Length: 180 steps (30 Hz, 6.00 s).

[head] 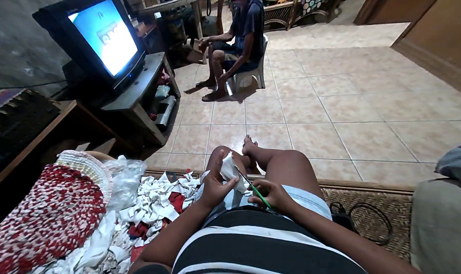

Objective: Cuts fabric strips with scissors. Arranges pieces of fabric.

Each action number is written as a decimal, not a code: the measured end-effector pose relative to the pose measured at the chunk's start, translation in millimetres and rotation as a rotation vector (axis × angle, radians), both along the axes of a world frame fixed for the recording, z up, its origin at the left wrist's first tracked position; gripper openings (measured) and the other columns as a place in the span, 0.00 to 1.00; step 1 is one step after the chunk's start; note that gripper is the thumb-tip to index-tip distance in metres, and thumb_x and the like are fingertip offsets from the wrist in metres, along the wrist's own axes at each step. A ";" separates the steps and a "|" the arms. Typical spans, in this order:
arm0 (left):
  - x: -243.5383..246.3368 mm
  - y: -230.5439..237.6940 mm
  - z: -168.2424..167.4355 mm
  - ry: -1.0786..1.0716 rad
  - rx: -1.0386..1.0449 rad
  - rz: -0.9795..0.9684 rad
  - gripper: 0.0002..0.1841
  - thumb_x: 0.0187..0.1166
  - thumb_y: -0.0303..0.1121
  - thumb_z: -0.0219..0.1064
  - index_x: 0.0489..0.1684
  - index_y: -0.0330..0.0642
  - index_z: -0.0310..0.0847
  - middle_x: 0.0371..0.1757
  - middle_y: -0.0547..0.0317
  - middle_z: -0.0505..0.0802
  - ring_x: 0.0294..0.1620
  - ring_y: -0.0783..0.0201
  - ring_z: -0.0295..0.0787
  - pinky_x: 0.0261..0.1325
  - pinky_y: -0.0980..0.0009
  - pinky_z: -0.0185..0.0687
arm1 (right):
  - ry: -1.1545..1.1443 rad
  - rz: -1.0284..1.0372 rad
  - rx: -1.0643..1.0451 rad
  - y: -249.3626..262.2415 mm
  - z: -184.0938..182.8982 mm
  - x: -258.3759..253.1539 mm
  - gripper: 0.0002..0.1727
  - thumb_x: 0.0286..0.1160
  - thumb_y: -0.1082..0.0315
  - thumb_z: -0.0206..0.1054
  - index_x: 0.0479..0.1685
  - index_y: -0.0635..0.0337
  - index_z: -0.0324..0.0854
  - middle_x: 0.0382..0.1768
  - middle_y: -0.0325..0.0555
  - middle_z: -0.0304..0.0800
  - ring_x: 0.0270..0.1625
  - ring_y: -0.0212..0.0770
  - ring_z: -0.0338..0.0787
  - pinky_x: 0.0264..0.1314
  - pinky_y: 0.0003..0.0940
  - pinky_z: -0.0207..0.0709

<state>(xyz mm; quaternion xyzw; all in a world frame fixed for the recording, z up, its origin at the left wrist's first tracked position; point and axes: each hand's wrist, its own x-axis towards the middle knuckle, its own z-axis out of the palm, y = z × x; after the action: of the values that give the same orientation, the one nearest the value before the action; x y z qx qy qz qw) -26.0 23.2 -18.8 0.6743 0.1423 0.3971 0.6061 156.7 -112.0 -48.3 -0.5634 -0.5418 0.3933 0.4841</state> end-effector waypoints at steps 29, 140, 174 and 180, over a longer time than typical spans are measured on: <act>3.1 -8.2 -15.6 0.021 0.164 0.033 0.60 0.62 0.24 0.81 0.90 0.22 0.30 0.81 0.32 0.73 0.67 0.62 0.88 0.67 0.64 0.88 | -0.014 -0.046 0.040 3.8 1.1 -3.0 0.24 0.63 0.55 0.82 0.50 0.62 0.84 0.27 0.31 0.89 0.21 0.20 0.84 0.27 0.18 0.82; 2.9 -1.1 5.0 0.013 -0.092 -0.013 0.32 0.70 0.15 0.70 0.78 0.19 0.67 0.70 0.42 0.87 0.62 0.66 0.90 0.67 0.68 0.87 | -0.100 -0.040 0.128 1.6 -8.5 -4.9 0.26 0.63 0.50 0.81 0.49 0.64 0.86 0.24 0.30 0.86 0.22 0.14 0.76 0.27 0.12 0.73; 6.8 -10.3 -1.1 -0.067 -0.082 0.101 0.30 0.71 0.15 0.70 0.76 0.19 0.68 0.69 0.46 0.88 0.59 0.68 0.92 0.66 0.69 0.87 | -0.065 -0.069 0.088 1.6 -5.0 -8.2 0.25 0.63 0.52 0.82 0.50 0.64 0.85 0.25 0.31 0.86 0.21 0.17 0.80 0.27 0.15 0.77; 9.7 -10.7 -3.6 -0.105 -0.085 0.058 0.41 0.68 0.13 0.71 0.85 0.21 0.54 0.73 0.47 0.85 0.61 0.68 0.90 0.67 0.67 0.86 | -0.061 -0.046 0.087 4.2 -3.3 -7.2 0.30 0.62 0.47 0.81 0.52 0.63 0.84 0.27 0.30 0.87 0.24 0.17 0.81 0.29 0.15 0.78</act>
<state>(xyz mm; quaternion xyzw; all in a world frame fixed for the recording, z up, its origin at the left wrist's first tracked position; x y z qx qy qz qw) -16.3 12.5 -22.4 0.6218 0.1467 0.4429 0.6290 149.5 -107.8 -51.6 -0.5658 -0.5597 0.3411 0.5003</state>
